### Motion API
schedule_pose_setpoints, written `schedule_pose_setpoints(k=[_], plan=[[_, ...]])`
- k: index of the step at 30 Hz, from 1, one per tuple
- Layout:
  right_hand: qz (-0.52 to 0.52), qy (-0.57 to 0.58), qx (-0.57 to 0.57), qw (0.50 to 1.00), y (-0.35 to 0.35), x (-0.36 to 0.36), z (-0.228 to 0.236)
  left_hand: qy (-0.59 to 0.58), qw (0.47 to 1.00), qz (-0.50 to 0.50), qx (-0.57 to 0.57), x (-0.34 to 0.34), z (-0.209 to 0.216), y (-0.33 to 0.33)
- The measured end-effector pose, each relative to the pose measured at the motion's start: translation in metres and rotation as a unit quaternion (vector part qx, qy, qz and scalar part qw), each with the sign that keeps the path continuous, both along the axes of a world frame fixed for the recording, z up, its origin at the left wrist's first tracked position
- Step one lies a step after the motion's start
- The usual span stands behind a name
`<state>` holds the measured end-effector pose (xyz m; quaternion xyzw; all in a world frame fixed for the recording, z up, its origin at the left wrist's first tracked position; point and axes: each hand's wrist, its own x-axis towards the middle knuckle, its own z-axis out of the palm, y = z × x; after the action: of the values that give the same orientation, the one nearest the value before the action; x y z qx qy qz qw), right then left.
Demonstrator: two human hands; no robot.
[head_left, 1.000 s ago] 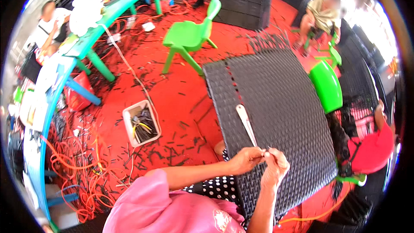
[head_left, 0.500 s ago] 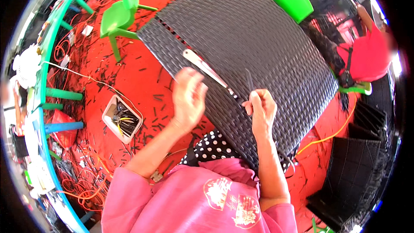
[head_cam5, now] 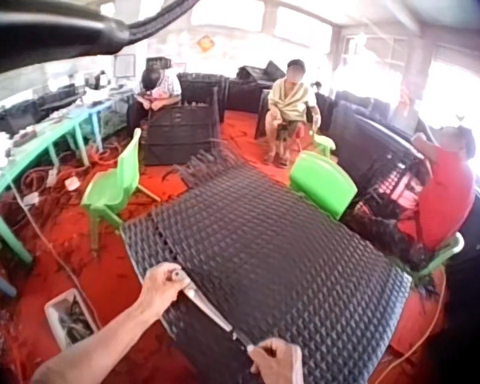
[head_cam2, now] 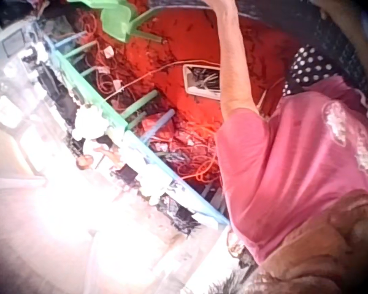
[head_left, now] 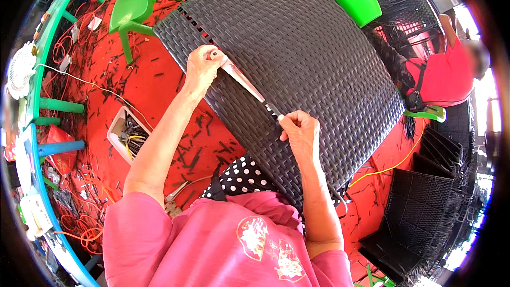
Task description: The person sits on the floor and uses pliers to pull and adjust black plastic weaving strips on a dark wicker furniture panel. They repeatedly insert the tool into the weave, pull the strips taut, and smooth the surface with their hands. The person also lifts and repositions the panel to access different areas.
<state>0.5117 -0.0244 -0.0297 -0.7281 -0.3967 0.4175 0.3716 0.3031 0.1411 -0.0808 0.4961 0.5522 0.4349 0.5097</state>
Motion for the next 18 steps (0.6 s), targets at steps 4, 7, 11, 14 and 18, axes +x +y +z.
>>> schedule_pose_setpoints(k=[4,7,11,14,18], plan=[[-0.005,0.009,-0.006,1.000,0.001,-0.002,0.002,-0.089,0.995,-0.017,-0.051,-0.003,0.008,0.000],[-0.007,0.003,-0.022,1.000,0.004,-0.006,0.008,-0.105,0.993,-0.011,-0.050,-0.002,0.010,-0.003],[-0.019,-0.002,-0.017,1.000,0.006,-0.007,0.003,-0.097,0.994,0.001,-0.059,0.000,0.017,-0.008],[-0.017,-0.010,-0.022,1.000,0.007,-0.009,0.004,-0.113,0.992,0.001,-0.050,-0.002,0.020,-0.009],[-0.001,-0.038,-0.034,0.999,0.013,-0.008,0.001,-0.118,0.992,-0.003,-0.045,-0.003,0.023,-0.010]])
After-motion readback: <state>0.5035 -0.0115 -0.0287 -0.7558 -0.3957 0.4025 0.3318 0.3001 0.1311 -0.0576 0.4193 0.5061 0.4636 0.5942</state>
